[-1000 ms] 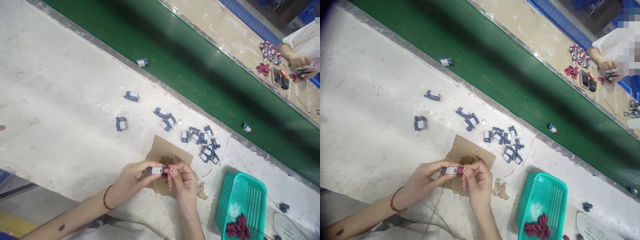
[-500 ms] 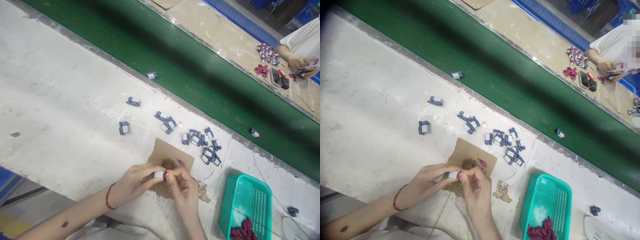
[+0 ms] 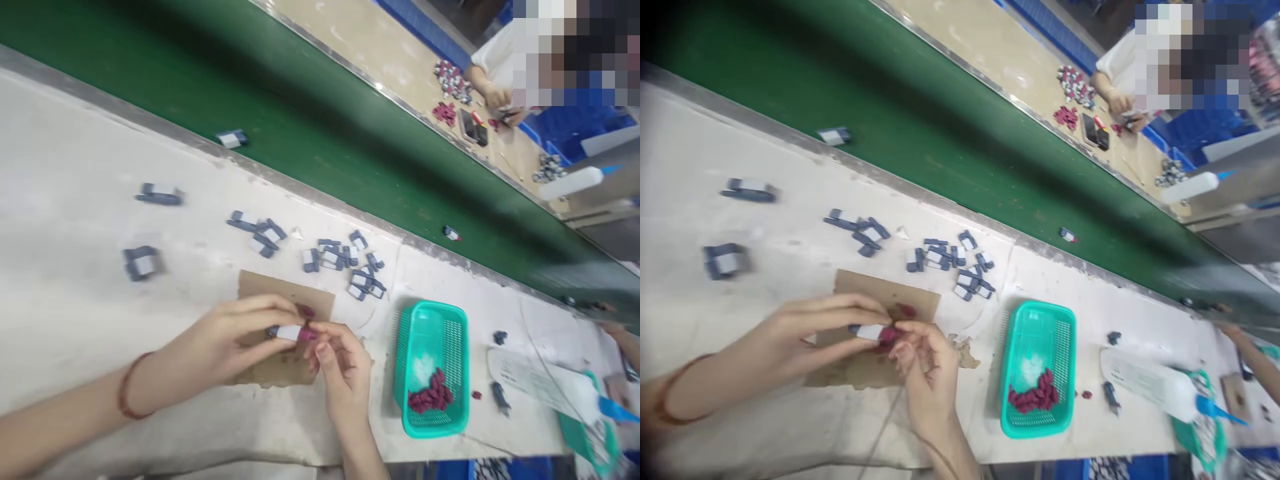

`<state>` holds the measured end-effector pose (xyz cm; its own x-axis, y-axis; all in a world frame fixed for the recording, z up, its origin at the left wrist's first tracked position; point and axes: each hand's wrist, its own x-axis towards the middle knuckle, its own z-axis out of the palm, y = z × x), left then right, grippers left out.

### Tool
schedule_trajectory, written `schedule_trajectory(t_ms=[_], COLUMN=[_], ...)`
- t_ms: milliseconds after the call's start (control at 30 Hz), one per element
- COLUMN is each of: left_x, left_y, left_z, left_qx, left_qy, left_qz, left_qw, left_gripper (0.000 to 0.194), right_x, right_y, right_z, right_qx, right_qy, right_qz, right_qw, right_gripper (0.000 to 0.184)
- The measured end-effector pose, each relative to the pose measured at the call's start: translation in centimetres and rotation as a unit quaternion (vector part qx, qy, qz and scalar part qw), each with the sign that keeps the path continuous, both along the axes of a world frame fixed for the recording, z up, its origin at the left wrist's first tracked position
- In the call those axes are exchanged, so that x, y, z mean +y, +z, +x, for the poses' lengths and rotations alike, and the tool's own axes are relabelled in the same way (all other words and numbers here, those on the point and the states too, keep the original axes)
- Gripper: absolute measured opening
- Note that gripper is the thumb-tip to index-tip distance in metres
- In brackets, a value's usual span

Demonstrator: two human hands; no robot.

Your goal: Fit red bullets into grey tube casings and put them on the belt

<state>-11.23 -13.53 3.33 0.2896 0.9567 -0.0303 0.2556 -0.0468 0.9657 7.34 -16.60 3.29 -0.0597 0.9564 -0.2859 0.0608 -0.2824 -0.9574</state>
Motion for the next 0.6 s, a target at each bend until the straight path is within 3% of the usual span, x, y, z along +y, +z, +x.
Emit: schedule_trajectory(t_ms=[67, 133, 267, 333, 433, 600], left_x=[2.2, 5.1, 12.0, 15.2, 19.0, 22.0], left_y=[0.4, 0.8, 0.9, 0.3, -1.2, -3.9], left_z=[-0.1, -0.3, -0.3, 0.0, 0.5, -0.7], left_qx=[0.037, 0.111, 0.274, 0.328, 0.365, 0.364], left_qy=[0.01, 0.027, 0.029, 0.038, 0.055, 0.039], left_qz=[0.016, 0.014, 0.058, 0.087, 0.121, 0.14], left_qw=[0.999, 0.993, 0.959, 0.94, 0.921, 0.92], left_gripper=[0.023, 0.037, 0.062, 0.076, 0.084, 0.053], right_x=[-0.7, -1.7, -4.5, -5.6, -6.0, -4.7], right_y=[0.7, 1.6, 2.1, 1.6, 0.9, 1.6], right_z=[3.0, 7.0, 14.8, 17.1, 18.0, 16.6], right_qx=[-0.093, -0.246, -0.493, -0.534, -0.546, -0.525], right_qy=[-0.044, -0.093, -0.044, -0.003, 0.055, 0.088], right_qz=[0.047, 0.074, 0.042, 0.017, -0.032, -0.094], right_qw=[0.994, 0.962, 0.868, 0.845, 0.835, 0.841], right_gripper=[0.026, 0.017, 0.015, 0.014, 0.016, 0.014])
